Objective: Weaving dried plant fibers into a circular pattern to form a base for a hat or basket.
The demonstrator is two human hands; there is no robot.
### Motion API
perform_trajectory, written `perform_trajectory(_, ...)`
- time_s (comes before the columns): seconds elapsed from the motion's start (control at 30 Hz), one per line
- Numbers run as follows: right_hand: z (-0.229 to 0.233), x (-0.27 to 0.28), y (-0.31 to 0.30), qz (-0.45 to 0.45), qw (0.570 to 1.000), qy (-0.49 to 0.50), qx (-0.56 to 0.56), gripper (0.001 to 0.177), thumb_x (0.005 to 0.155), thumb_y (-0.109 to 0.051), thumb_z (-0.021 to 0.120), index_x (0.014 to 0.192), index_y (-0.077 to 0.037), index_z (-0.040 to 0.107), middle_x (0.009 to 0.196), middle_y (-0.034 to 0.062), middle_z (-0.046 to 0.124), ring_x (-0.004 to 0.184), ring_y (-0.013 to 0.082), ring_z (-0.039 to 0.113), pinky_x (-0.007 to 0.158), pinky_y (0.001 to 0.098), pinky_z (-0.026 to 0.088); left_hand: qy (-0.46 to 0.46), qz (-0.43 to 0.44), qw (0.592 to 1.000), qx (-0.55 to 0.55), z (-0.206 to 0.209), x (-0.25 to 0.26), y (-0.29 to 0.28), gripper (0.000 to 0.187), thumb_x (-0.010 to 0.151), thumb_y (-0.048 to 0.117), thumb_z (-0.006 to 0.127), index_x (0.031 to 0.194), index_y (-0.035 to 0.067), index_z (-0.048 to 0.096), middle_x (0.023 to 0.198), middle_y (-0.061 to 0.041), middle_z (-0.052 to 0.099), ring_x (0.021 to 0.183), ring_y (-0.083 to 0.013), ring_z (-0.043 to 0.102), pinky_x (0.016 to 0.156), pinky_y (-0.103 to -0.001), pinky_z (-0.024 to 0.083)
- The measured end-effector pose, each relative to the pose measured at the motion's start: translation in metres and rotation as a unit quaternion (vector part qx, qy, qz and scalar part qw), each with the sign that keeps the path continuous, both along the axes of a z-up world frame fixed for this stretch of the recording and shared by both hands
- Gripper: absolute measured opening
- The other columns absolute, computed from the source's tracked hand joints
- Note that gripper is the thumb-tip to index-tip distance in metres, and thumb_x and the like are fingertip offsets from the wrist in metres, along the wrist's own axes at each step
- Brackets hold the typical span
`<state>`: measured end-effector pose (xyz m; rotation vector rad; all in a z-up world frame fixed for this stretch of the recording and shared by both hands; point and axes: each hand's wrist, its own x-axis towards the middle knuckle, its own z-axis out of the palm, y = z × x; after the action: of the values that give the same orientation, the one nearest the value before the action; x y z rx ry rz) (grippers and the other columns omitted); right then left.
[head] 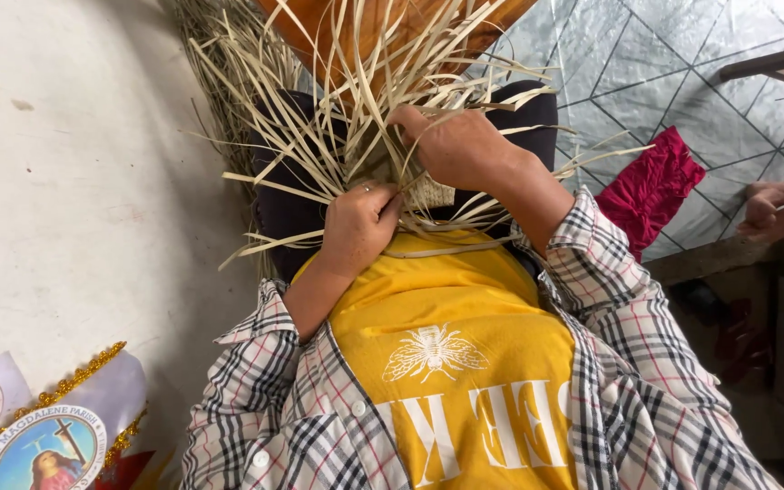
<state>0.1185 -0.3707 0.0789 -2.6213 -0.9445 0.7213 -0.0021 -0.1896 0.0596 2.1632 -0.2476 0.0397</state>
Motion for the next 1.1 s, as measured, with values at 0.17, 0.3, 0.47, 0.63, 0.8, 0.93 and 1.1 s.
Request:
perform_trajectory(0.17, 0.015, 0.021, 0.001, 0.009, 0.980, 0.143, 0.141, 0.072, 0.082, 0.004, 0.061, 0.151, -0.005, 0.047, 0.087, 0.0081, 0.082, 0.051, 0.0210, 0.067, 0.041, 0.0312, 0.048, 0.016, 0.015, 1.000, -0.013, 0.005, 0.000, -0.001, 0.005, 0.086, -0.001, 0.073, 0.087, -0.005, 0.076, 0.080, -0.012, 0.075, 0.058, -0.0227, 0.064, 0.056, -0.032, 0.051)
perform_trajectory(0.3, 0.012, 0.026, -0.018, -0.067, 0.949, 0.145, 0.273, 0.096, 0.085, 0.014, 0.068, 0.165, -0.019, 0.026, 0.121, 0.0100, 0.082, 0.055, 0.0061, 0.054, 0.040, 0.0160, 0.045, 0.027, 0.022, 0.999, -0.024, 0.000, -0.001, 0.001, 0.004, 0.086, -0.004, 0.073, 0.084, -0.005, 0.076, 0.078, -0.012, 0.075, 0.056, -0.0205, 0.064, 0.054, -0.030, 0.052)
perform_trajectory(0.47, 0.006, 0.024, -0.020, 0.067, 0.991, -0.068, 0.097, 0.030, 0.086, 0.009, 0.060, 0.089, -0.009, 0.082, 0.116, 0.0022, 0.082, 0.116, 0.0268, 0.069, 0.098, 0.0380, 0.058, 0.027, 0.010, 0.999, -0.017, 0.000, 0.000, 0.001, 0.005, 0.086, -0.003, 0.074, 0.090, -0.004, 0.077, 0.075, -0.010, 0.072, 0.054, -0.0188, 0.060, 0.051, -0.030, 0.048)
perform_trajectory(0.63, -0.020, 0.021, 0.004, 0.171, 0.963, -0.205, -0.033, 0.010, 0.090, -0.006, 0.073, 0.086, -0.015, 0.076, 0.094, -0.0022, 0.068, 0.089, 0.0182, 0.055, 0.090, 0.0336, 0.051, -0.004, 0.015, 1.000, 0.018, 0.001, -0.004, -0.001, 0.005, 0.087, 0.002, 0.074, 0.091, 0.000, 0.075, 0.077, -0.010, 0.070, 0.057, -0.0263, 0.061, 0.055, -0.036, 0.049)
perform_trajectory(0.8, -0.023, 0.038, 0.001, 0.101, 0.948, 0.102, 0.283, 0.014, 0.092, 0.004, 0.077, 0.093, -0.008, 0.085, 0.078, 0.0020, 0.071, 0.086, 0.0187, 0.059, 0.079, 0.0317, 0.055, 0.010, 0.022, 0.999, 0.022, 0.002, -0.005, 0.000, 0.006, 0.087, 0.003, 0.074, 0.091, -0.001, 0.077, 0.082, -0.010, 0.075, 0.061, -0.0273, 0.066, 0.056, -0.036, 0.051)
perform_trajectory(0.93, -0.007, 0.040, -0.011, 0.169, 0.957, 0.098, 0.212, 0.023, 0.078, 0.001, 0.066, 0.092, -0.010, 0.082, 0.095, 0.0054, 0.073, 0.097, 0.0265, 0.063, 0.090, 0.0404, 0.056, 0.007, 0.020, 1.000, 0.011, 0.001, -0.007, 0.003, 0.005, 0.087, 0.002, 0.074, 0.090, -0.002, 0.075, 0.080, -0.010, 0.071, 0.060, -0.0264, 0.063, 0.057, -0.035, 0.050)
perform_trajectory(1.1, 0.013, 0.031, -0.008, 0.225, 0.967, 0.117, -0.024, 0.041, 0.073, -0.010, 0.062, 0.109, -0.017, 0.081, 0.134, -0.0009, 0.071, 0.152, 0.0249, 0.041, 0.133, 0.0663, 0.002, 0.013, 0.011, 1.000, 0.012, -0.001, -0.004, 0.002, 0.004, 0.086, 0.000, 0.074, 0.087, -0.003, 0.074, 0.076, -0.011, 0.070, 0.057, -0.0253, 0.061, 0.055, -0.035, 0.049)
